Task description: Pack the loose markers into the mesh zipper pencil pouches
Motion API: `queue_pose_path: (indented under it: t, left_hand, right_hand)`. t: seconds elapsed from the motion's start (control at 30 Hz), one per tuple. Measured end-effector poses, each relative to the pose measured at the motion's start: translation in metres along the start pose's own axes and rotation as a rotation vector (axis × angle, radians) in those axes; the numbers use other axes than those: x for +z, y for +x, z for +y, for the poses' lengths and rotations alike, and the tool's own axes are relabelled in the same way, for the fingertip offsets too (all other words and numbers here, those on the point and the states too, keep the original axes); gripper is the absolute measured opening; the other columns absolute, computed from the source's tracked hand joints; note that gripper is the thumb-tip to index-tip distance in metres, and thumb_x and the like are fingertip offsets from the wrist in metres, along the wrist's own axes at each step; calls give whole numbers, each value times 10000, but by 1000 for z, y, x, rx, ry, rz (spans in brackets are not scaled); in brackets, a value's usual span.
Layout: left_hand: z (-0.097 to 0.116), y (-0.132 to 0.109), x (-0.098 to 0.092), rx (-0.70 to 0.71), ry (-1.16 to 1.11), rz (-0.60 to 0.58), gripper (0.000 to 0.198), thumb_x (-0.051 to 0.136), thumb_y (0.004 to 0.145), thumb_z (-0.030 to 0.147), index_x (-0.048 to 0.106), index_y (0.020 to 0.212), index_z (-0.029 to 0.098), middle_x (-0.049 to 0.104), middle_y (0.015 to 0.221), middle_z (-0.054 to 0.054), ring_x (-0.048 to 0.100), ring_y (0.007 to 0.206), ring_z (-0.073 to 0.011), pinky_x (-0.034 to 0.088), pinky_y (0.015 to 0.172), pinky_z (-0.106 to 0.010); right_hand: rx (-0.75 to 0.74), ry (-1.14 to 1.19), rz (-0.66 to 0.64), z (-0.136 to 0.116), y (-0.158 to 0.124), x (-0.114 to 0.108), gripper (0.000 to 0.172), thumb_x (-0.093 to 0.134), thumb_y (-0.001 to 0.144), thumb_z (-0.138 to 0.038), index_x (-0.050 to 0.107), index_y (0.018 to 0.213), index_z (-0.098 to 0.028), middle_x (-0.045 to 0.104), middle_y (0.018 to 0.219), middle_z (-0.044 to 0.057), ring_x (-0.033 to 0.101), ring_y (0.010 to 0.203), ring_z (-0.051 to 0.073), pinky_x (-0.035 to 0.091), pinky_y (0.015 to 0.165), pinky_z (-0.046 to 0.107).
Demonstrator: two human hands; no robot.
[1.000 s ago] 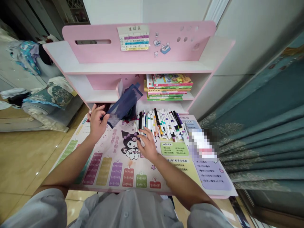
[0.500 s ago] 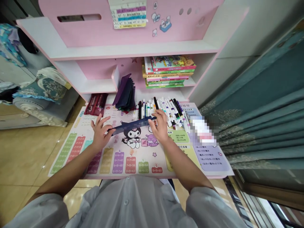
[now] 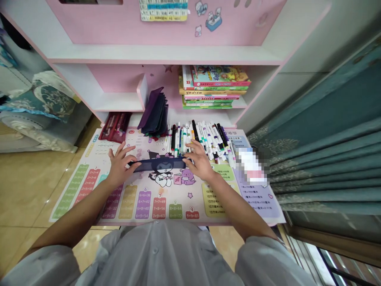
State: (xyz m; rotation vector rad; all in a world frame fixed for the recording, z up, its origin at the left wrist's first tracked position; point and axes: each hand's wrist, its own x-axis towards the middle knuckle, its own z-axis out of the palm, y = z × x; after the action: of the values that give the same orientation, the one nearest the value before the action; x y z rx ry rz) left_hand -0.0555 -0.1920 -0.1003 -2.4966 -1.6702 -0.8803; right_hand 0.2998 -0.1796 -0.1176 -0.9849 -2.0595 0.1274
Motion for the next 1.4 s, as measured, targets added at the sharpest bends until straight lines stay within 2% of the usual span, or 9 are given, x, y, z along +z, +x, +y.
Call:
queue_pose_path:
  t: [0.1,0.17,0.27,0.37,0.5,0.77,0.97,1.2,1.4]
  left_hand:
    - [13,4,-2,16,18,-11,298,642,881,523,682,821,233,640,1328,-99,382,1439,-398,65,1166,-696]
    - [31,11,-3,47,32,-31,325,645,870,560,706,923,246,633,1337,-102,386,1436,-400,43,1176,-697]
    - [70,28,1,108,38,-134,279,560,952,470,715,992,241,616,1361,-104,367,1452,-383,16,1180,-717]
    - [108,47,11,192,3,-236,261,501,990,365,715,1034,222,567,1426,-116,330,1475,-373,64,1171,-747]
    - [136,64,25,199,-46,-357,258,486,988,290,730,980,205,546,1443,-112,315,1480,-368,68,1164,-769]
    - [136,68,28,155,-146,-474,170,570,947,254,716,873,212,575,1401,-96,301,1483,-372,82,1143,-798]
    - [137,68,30,72,-191,-451,80,693,875,254,684,809,208,612,1346,-72,352,1450,-383,86,1131,-810]
    - [140,65,33,27,-239,-456,124,638,885,202,657,762,205,614,1355,-60,333,1467,-363,84,1134,-810]
    - [140,67,30,21,-234,-479,162,606,887,190,656,734,201,602,1366,-65,323,1471,-377,89,1130,-817]
  right_hand:
    - [-24,-27,24,0,-2,-5,148,606,921,-339,702,877,-236,591,1283,105,411,1406,361,432,1103,627]
    - [-62,-30,41,0,-4,-7,121,622,911,-319,702,882,-233,594,1282,106,413,1405,361,438,1099,618]
    - [-79,-19,36,0,-7,-10,98,638,900,-304,703,890,-230,601,1280,110,413,1407,365,434,1099,612]
    - [-65,-9,12,-2,-8,-10,115,636,895,-327,709,892,-239,604,1287,99,430,1394,369,426,1097,628]
    - [-94,5,15,-7,-9,-10,95,651,885,-315,704,880,-236,588,1312,90,434,1391,352,433,1099,618]
    - [-63,12,-30,-11,-10,-10,100,646,889,-327,703,857,-251,567,1347,60,375,1433,329,400,1143,608]
    - [-76,2,-15,-9,-11,-9,104,650,884,-321,700,853,-235,560,1340,74,376,1433,338,413,1137,601]
    - [-45,14,-35,-13,-11,-8,105,634,879,-308,710,930,-255,564,1364,62,370,1440,337,398,1141,618]
    - [-13,7,-62,-16,-11,-9,103,614,886,-311,704,868,-264,580,1352,47,377,1435,327,396,1143,618]
